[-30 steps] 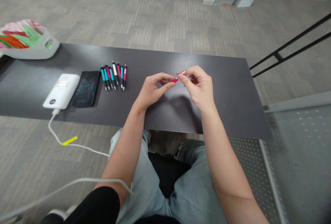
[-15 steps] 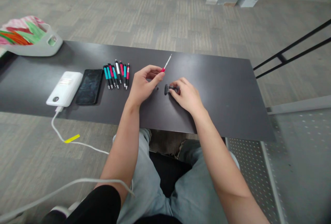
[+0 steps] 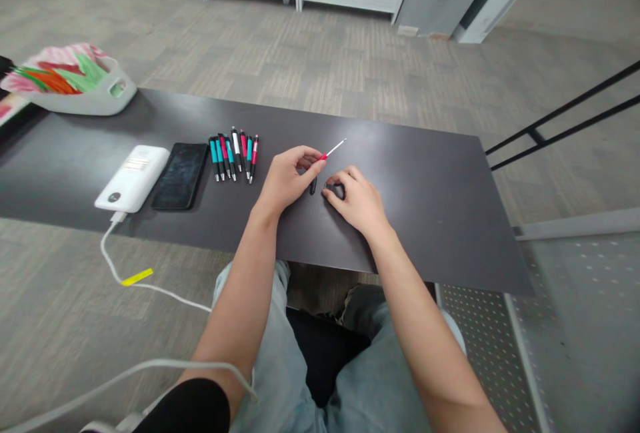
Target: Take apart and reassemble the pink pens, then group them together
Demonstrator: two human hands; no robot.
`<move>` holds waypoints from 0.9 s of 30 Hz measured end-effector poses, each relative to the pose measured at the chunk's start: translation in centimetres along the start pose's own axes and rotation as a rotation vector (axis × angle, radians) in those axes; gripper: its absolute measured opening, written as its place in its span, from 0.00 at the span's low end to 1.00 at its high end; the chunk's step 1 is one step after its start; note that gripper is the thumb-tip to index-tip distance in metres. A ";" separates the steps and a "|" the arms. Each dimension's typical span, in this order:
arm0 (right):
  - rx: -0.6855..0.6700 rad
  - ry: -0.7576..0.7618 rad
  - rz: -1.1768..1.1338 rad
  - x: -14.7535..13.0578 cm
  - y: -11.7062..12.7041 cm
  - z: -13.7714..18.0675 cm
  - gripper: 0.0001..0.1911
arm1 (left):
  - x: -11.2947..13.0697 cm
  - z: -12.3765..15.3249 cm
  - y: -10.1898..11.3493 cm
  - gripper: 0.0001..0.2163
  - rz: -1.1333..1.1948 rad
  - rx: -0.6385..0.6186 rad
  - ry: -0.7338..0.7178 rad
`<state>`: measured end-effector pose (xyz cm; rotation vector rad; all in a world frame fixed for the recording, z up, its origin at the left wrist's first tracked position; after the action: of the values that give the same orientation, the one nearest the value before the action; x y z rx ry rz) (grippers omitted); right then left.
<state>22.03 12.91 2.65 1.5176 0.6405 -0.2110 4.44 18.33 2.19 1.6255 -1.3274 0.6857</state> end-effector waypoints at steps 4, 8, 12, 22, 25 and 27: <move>0.011 0.012 -0.062 0.2 -0.5 -0.4 0.03 | 0.3 0.1 -0.1 0.09 -0.036 -0.016 0.016; 0.018 0.061 -0.174 0.6 -1.2 -0.9 0.07 | 0.6 0.2 -0.1 0.07 -0.050 -0.028 0.012; 0.017 0.101 -0.243 0.5 -1.4 -0.9 0.11 | 0.7 0.2 0.0 0.06 -0.039 -0.022 -0.006; -0.002 0.064 -0.096 -0.5 -1.7 -0.7 0.05 | 0.6 0.0 0.3 0.06 -0.014 -0.007 0.001; 0.000 0.063 -0.204 0.2 -2.0 -1.0 0.07 | 0.6 0.0 0.3 0.07 -0.014 -0.010 0.006; -0.007 0.076 -0.297 0.6 -2.3 -1.1 0.09 | 0.6 0.0 0.3 0.07 -0.020 -0.009 0.009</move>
<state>21.10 13.96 0.47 1.4248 0.9262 -0.3780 4.32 18.09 2.76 1.6245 -1.3049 0.6733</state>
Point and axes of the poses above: each hand's wrist, its own z-axis away from the middle knuckle, its own y-axis out of the back of the hand, x = y × z, the point moved 9 cm from there along -z, towards the middle knuckle, and after that the axes turned 1 degree about z, right-handed, at the moved point
